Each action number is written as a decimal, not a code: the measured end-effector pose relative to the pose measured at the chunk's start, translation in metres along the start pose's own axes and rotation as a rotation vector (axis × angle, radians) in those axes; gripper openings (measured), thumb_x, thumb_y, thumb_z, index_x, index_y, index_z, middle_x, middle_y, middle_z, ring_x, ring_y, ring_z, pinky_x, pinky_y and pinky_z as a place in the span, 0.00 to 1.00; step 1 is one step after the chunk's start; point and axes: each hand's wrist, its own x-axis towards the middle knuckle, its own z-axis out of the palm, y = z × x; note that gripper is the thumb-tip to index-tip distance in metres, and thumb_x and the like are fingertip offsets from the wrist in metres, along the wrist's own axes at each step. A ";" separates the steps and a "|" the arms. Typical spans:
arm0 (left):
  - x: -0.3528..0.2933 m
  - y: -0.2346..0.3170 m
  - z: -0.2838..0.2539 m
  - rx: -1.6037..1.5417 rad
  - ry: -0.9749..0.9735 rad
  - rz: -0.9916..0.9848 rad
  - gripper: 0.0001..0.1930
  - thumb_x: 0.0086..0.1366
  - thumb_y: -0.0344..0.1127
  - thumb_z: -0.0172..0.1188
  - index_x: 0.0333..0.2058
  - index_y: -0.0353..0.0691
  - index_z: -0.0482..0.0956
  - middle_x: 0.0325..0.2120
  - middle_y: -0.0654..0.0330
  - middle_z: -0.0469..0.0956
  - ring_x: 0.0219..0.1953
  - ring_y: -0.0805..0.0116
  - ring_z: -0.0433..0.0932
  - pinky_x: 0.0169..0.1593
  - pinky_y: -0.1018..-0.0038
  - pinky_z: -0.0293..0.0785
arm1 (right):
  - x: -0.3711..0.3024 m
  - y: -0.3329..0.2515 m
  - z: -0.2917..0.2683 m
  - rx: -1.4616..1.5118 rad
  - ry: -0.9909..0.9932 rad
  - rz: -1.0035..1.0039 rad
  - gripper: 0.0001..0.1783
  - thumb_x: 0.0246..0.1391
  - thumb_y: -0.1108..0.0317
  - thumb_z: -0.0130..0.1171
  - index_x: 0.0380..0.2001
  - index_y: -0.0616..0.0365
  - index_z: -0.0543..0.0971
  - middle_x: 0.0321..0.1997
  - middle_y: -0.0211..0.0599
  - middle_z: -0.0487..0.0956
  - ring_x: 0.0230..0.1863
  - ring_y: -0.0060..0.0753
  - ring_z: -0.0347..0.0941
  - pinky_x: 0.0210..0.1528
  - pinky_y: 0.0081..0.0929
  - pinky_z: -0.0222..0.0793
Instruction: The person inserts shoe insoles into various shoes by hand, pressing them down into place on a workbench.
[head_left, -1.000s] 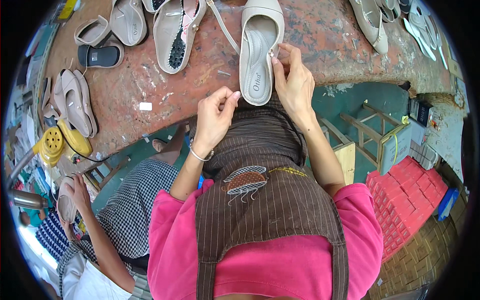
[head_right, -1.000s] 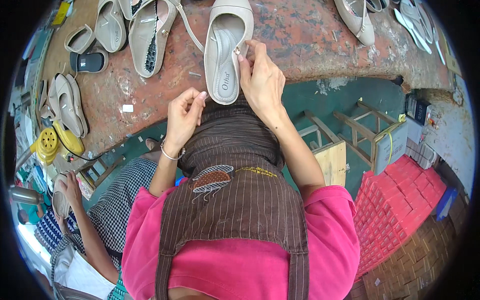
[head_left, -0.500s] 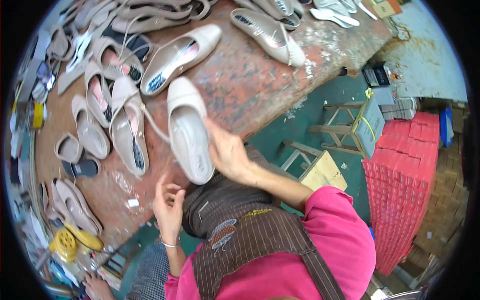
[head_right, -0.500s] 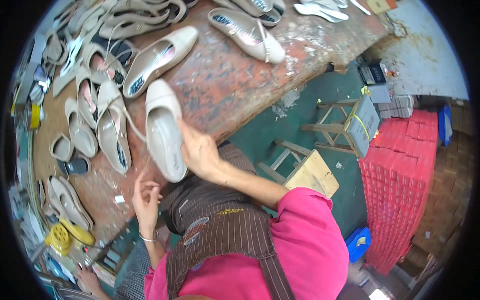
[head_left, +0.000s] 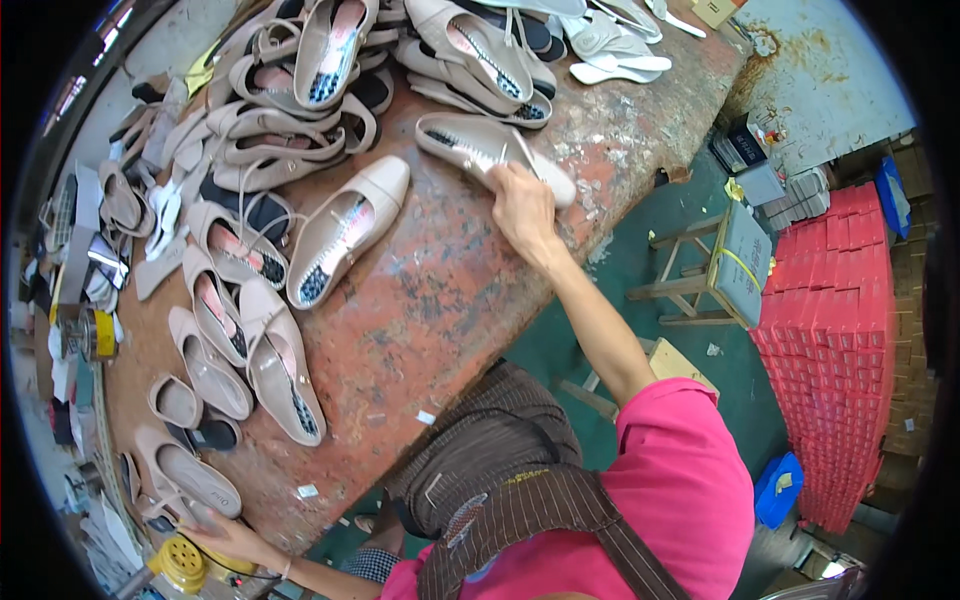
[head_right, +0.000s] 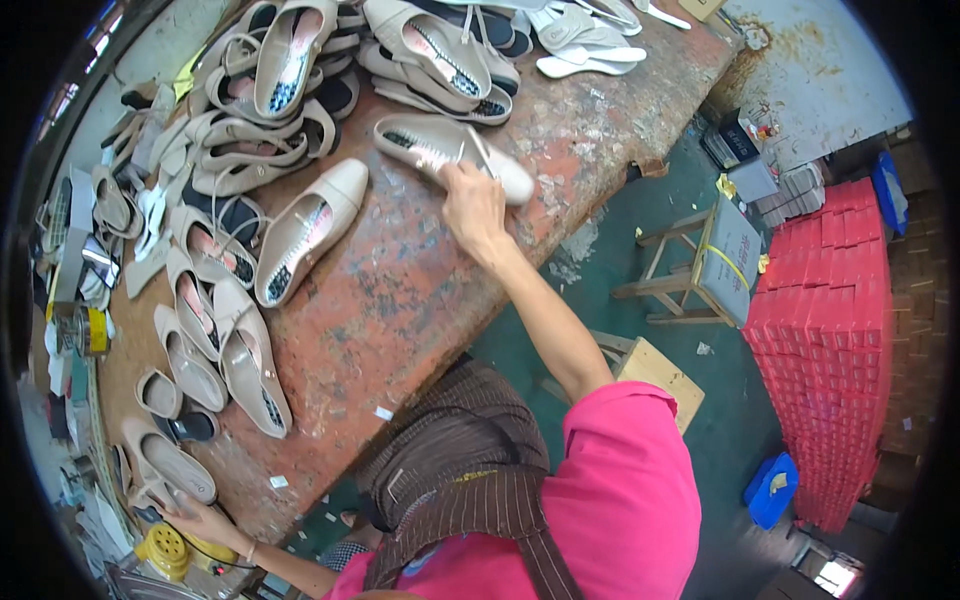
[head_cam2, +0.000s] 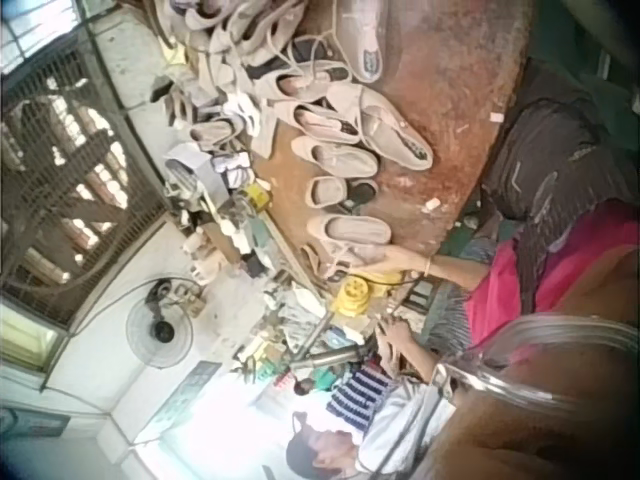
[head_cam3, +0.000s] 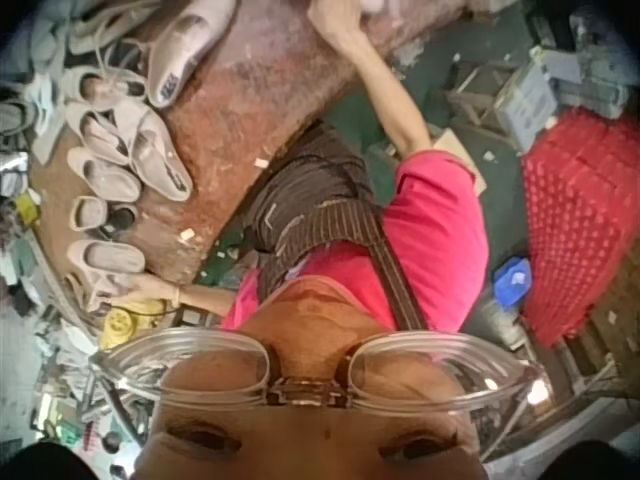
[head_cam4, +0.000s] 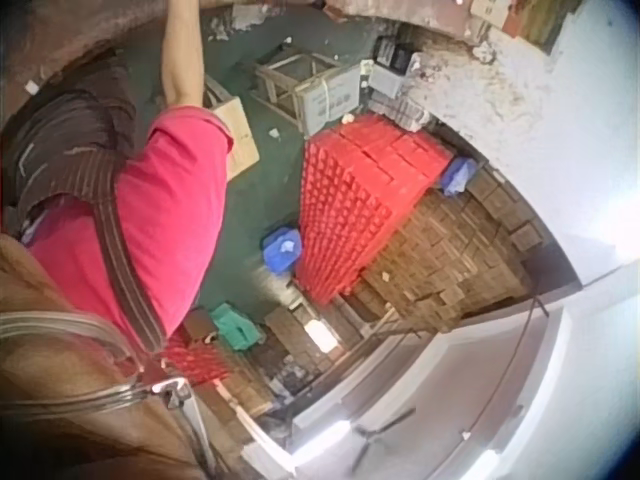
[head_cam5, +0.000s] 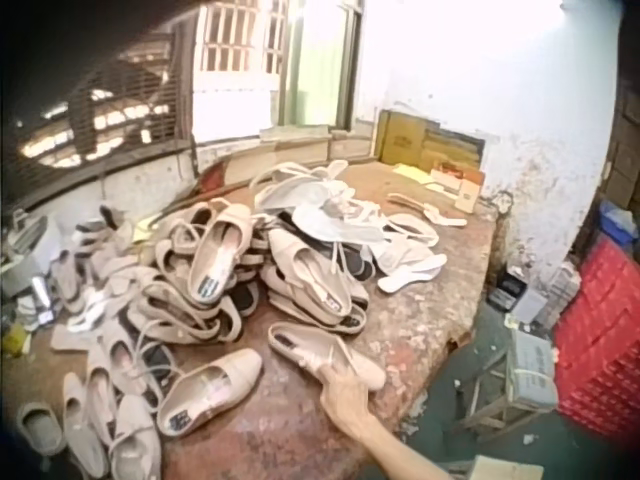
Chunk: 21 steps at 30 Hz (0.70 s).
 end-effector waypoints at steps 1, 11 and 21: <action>-0.001 0.012 0.006 0.152 0.128 0.096 0.30 0.71 0.39 0.60 0.65 0.25 0.66 0.65 0.43 0.68 0.65 0.54 0.69 0.68 0.63 0.63 | -0.007 -0.002 -0.003 0.084 -0.009 0.036 0.09 0.49 0.79 0.58 0.34 0.58 0.81 0.32 0.46 0.78 0.34 0.57 0.79 0.37 0.49 0.75; -0.091 0.225 0.114 -0.998 -1.053 0.193 0.30 0.67 0.46 0.62 0.63 0.37 0.71 0.65 0.48 0.68 0.69 0.51 0.64 0.72 0.57 0.53 | -0.055 -0.046 -0.035 0.645 -0.458 -0.279 0.13 0.47 0.86 0.60 0.37 0.63 0.80 0.36 0.42 0.78 0.37 0.44 0.79 0.38 0.31 0.74; -0.081 0.231 0.146 -1.032 -1.585 -0.243 0.21 0.65 0.24 0.56 0.58 0.30 0.78 0.57 0.55 0.78 0.60 0.70 0.74 0.66 0.73 0.63 | -0.048 -0.050 -0.040 0.552 -0.434 -0.377 0.12 0.44 0.84 0.58 0.34 0.60 0.79 0.32 0.38 0.75 0.34 0.47 0.77 0.35 0.38 0.72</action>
